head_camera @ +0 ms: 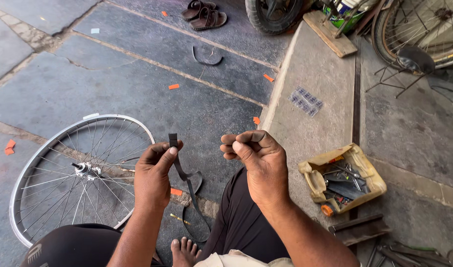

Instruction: The person sits on the ground and uses a sanding block to smooth a small piece of rubber. They then use scissors to cut a strip of inner tube material and insert it into a bicycle wheel rim. The person works on the wheel rim and the rubber strip, preparing to repair the tire.

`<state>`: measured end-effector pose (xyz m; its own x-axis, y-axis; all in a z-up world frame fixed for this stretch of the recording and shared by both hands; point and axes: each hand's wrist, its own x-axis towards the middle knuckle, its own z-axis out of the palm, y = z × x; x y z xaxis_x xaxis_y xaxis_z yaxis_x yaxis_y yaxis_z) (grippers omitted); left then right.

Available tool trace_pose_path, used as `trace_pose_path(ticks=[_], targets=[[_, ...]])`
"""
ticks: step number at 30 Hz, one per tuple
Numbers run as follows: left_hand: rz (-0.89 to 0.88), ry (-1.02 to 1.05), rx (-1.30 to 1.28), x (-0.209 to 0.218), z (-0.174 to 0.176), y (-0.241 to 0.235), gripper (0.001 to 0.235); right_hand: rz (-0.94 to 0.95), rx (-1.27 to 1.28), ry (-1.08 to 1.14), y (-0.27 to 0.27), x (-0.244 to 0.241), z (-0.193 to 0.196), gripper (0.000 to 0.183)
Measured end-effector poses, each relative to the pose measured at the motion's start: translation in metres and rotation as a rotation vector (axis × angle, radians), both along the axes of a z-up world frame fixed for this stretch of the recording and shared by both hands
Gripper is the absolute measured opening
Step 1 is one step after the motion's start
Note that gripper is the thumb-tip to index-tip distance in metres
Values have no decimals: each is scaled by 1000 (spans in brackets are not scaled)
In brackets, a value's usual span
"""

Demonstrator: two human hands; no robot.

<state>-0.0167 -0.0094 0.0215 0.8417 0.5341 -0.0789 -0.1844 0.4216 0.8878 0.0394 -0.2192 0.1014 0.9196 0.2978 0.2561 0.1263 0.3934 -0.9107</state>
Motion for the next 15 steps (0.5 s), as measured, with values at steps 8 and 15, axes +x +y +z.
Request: trace_pose_path(ticks=[8,15], targets=[[-31,10,-40,1,-3,-1,10,-143,-262,-303,-5,-15,4,6],[-54,-49,-46,3,-9,-6,14,-152,-575,-864,-14,-61,63,15]])
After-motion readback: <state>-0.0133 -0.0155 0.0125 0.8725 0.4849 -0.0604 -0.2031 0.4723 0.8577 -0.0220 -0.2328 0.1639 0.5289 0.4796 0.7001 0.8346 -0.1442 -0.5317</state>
